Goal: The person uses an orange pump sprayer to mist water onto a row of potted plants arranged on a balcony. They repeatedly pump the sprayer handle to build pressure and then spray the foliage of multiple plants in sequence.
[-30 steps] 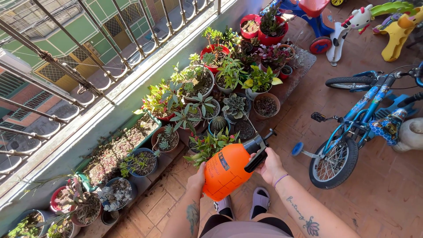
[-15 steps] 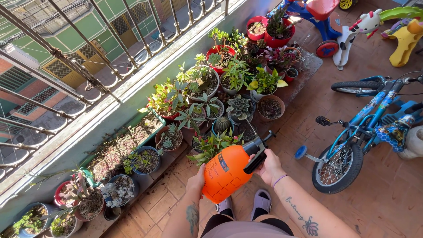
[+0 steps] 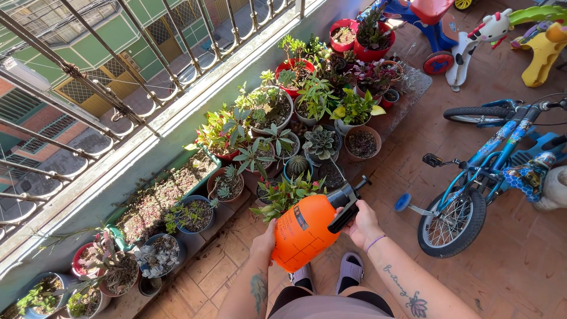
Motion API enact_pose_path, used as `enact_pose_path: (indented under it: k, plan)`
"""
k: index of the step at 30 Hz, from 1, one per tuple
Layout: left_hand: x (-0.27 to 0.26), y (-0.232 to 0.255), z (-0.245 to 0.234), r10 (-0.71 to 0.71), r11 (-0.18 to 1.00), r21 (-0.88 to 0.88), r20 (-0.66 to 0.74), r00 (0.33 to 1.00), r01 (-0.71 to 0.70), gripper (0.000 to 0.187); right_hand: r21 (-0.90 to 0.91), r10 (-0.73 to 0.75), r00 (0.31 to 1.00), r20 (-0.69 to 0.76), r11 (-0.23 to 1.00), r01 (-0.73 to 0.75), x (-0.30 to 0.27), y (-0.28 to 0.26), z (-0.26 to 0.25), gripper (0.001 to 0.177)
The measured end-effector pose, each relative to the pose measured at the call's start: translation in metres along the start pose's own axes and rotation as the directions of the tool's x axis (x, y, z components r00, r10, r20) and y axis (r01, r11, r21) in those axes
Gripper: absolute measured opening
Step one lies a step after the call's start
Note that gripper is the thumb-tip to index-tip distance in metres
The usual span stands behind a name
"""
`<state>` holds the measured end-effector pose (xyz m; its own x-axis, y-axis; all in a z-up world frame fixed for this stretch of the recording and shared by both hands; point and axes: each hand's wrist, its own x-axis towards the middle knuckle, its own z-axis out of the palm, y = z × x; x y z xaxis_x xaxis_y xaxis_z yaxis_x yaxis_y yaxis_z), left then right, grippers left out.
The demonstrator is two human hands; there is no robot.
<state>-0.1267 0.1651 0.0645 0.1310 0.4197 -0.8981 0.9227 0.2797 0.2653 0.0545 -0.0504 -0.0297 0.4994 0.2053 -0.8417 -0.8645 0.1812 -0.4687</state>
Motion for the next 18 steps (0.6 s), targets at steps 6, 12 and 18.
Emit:
enact_pose_path:
  k: [6, 12, 18]
  plan:
    - [-0.002, 0.004, 0.001, -0.003, 1.000, 0.001, 0.006, 1.000, 0.003, 0.123, 0.016, 0.009, 1.000, -0.004, 1.000, -0.008, -0.003, -0.002, 0.000, 0.047]
    - [0.000, 0.002, 0.001, 0.006, 1.000, -0.001, 0.011, 1.000, -0.006, 0.124, 0.014, 0.017, 1.000, 0.001, 1.000, -0.017, -0.001, -0.001, 0.001, 0.046]
    - [-0.008, 0.004, -0.003, -0.002, 1.000, -0.001, 0.017, 1.000, 0.002, 0.121, 0.015, 0.024, 1.000, 0.011, 1.000, -0.024, -0.001, 0.001, 0.002, 0.045]
